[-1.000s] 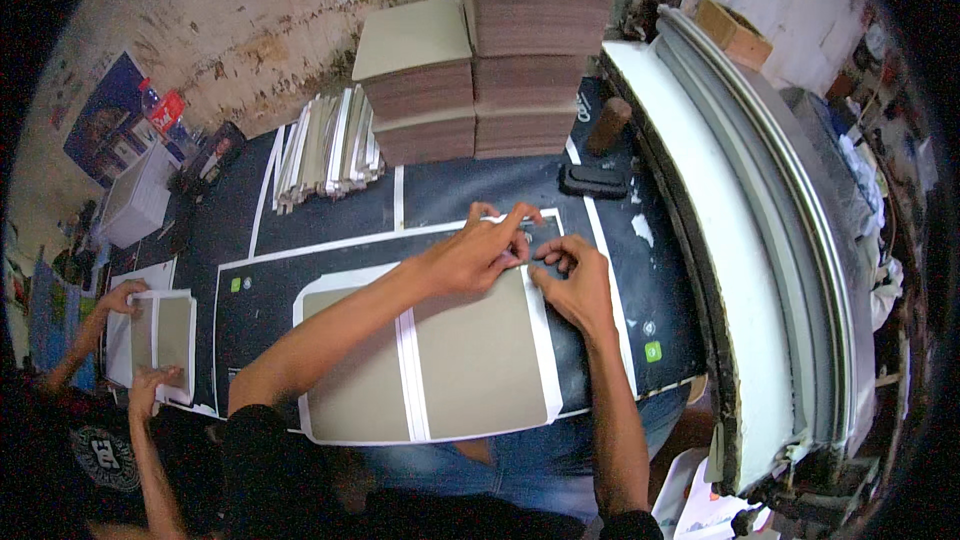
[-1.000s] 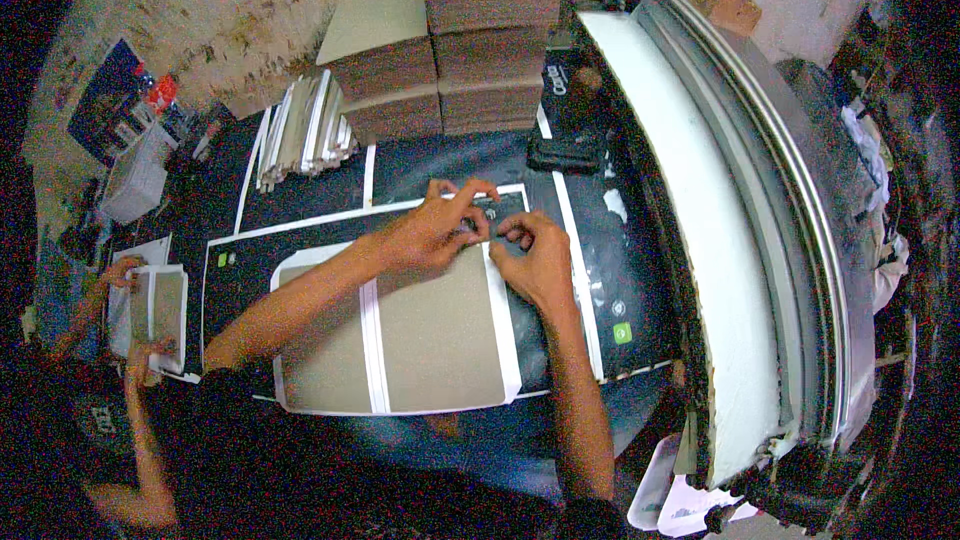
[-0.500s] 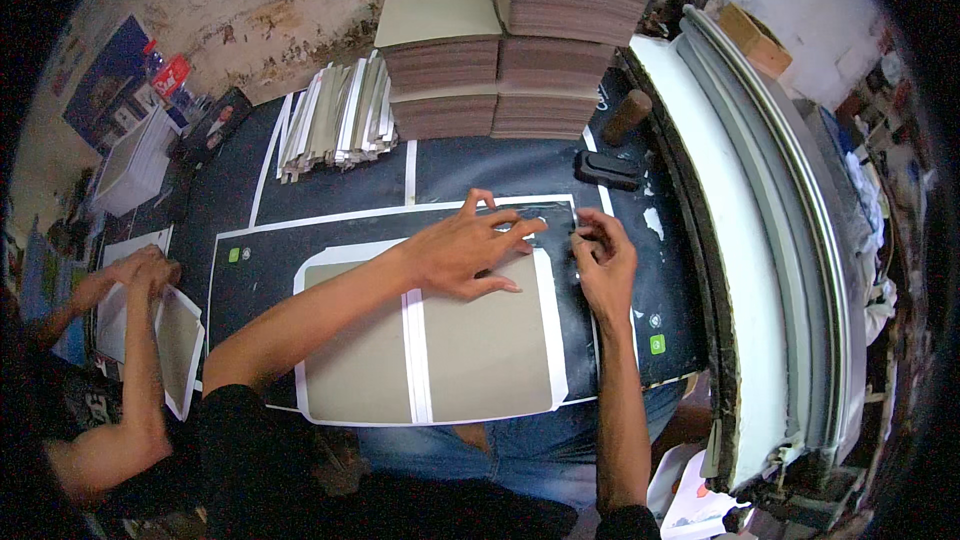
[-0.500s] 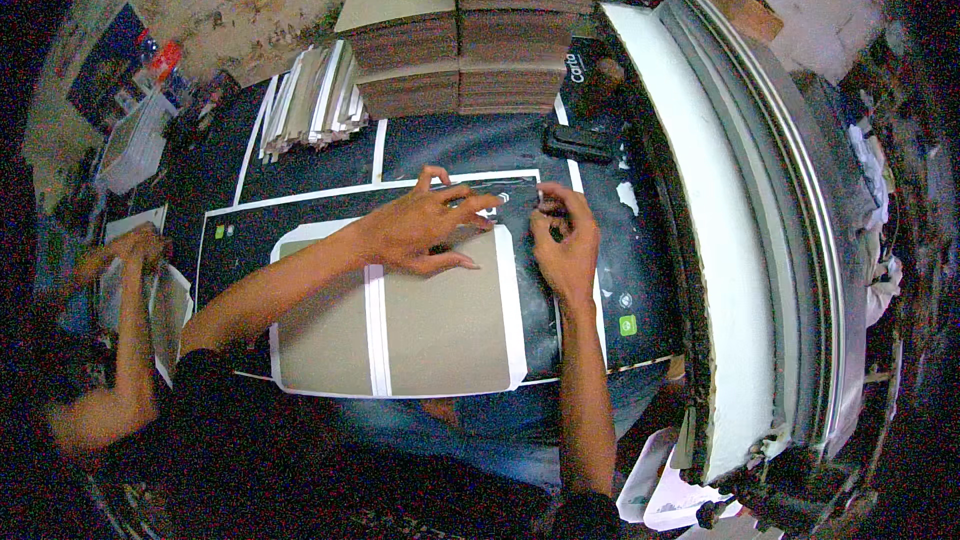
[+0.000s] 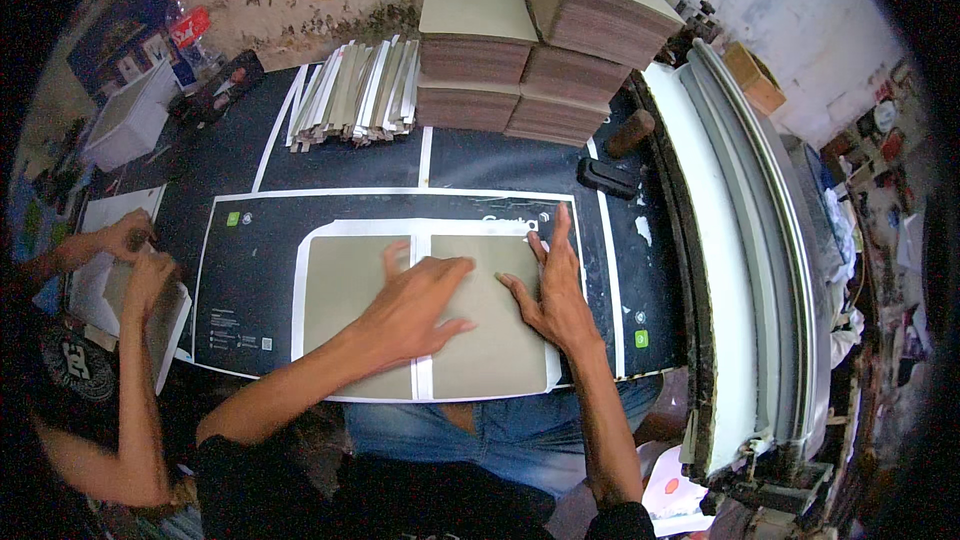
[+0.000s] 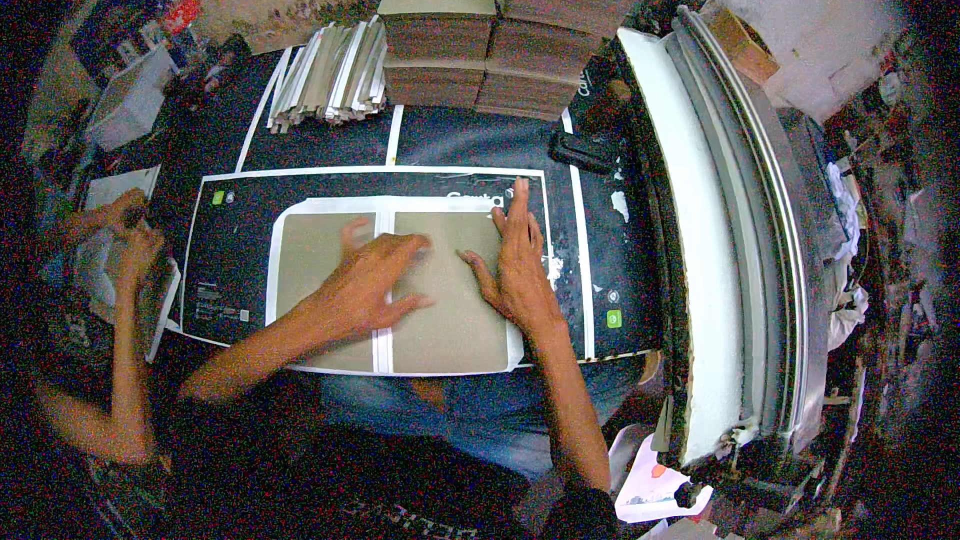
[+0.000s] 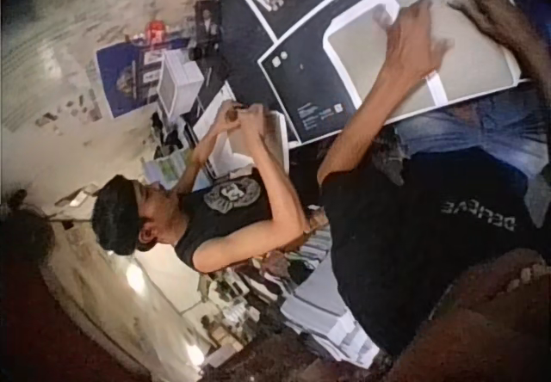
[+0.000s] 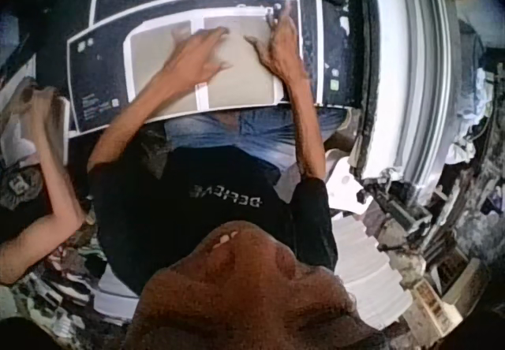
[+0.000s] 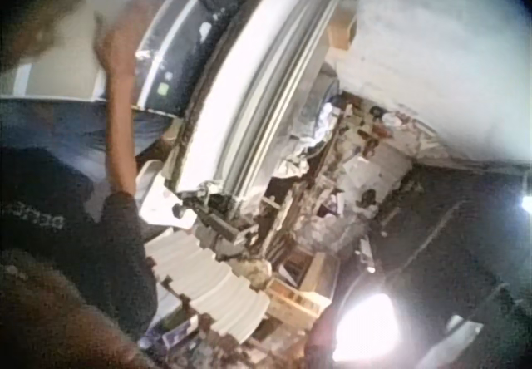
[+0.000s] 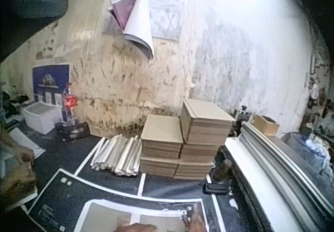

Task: The person places cardboard sheets onto a large white paper base, applies thin spacer strips between them, and feeds the assembly through a rolling machine to press the layers together.

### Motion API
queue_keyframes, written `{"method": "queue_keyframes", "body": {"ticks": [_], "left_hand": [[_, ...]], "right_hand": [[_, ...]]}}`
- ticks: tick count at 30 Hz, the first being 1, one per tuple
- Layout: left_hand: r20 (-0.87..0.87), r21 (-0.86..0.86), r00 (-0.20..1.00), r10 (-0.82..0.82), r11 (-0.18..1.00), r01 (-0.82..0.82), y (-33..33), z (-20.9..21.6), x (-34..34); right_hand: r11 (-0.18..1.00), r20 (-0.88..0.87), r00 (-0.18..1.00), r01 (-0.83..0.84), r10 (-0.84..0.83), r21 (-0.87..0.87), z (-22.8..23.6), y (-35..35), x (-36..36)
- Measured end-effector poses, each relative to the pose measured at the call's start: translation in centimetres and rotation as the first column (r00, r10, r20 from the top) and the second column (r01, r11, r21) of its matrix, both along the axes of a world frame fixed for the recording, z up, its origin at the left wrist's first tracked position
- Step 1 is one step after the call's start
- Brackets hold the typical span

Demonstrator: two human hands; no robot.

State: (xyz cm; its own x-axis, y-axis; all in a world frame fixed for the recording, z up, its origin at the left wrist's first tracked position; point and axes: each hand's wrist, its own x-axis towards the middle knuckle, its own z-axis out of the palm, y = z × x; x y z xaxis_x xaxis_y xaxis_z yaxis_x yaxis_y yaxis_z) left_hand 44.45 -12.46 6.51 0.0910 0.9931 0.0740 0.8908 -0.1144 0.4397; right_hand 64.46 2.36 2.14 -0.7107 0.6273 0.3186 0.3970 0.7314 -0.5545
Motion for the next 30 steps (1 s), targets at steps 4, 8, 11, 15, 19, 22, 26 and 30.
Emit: {"method": "queue_keyframes", "body": {"ticks": [4, 8, 11, 15, 19, 22, 26, 30], "left_hand": [[-0.055, -0.083, 0.998, -0.008, 0.997, 0.003, -3.7, 1.2, -1.9], [-0.003, -0.168, 1.000, 0.011, 0.986, -0.011, -4.7, -0.5, -2.5], [-0.024, -0.180, 1.000, -0.002, 0.984, -0.002, -4.8, -0.7, -2.4], [-0.014, -0.146, 1.000, -0.010, 0.989, 0.008, -5.2, -1.7, -2.6], [-0.035, -0.073, 0.999, 0.005, 0.997, -0.008, -5.7, -1.6, -2.2], [-0.041, -0.066, 0.992, 0.122, 0.990, -0.125, -6.9, -2.1, -2.9], [-0.190, -0.048, 0.958, 0.216, 0.972, -0.229, -8.2, -2.6, -3.8], [-0.231, -0.029, 0.951, 0.205, 0.976, -0.217, -8.4, -3.4, -3.8]], "right_hand": [[0.990, 0.159, 0.986, 0.077, -0.057, -0.121, 1.3, -0.7, -0.3], [0.985, 0.174, 0.983, 0.077, -0.050, -0.153, 1.9, -1.2, -0.7], [0.981, 0.025, 0.998, 0.063, -0.060, -0.185, 1.3, -1.0, -0.6], [0.993, 0.107, 0.988, 0.113, -0.111, -0.012, 2.1, -1.2, -0.7], [0.975, 0.167, 0.977, 0.160, -0.134, -0.154, 1.7, -1.0, -0.5], [0.969, 0.205, 0.967, 0.185, -0.150, -0.163, 2.2, -1.1, -0.7], [0.987, 0.169, 0.977, 0.144, -0.130, -0.076, 2.9, -1.5, -1.3], [0.990, 0.123, 0.984, 0.135, -0.128, -0.052, 1.5, -2.0, -1.6]]}}
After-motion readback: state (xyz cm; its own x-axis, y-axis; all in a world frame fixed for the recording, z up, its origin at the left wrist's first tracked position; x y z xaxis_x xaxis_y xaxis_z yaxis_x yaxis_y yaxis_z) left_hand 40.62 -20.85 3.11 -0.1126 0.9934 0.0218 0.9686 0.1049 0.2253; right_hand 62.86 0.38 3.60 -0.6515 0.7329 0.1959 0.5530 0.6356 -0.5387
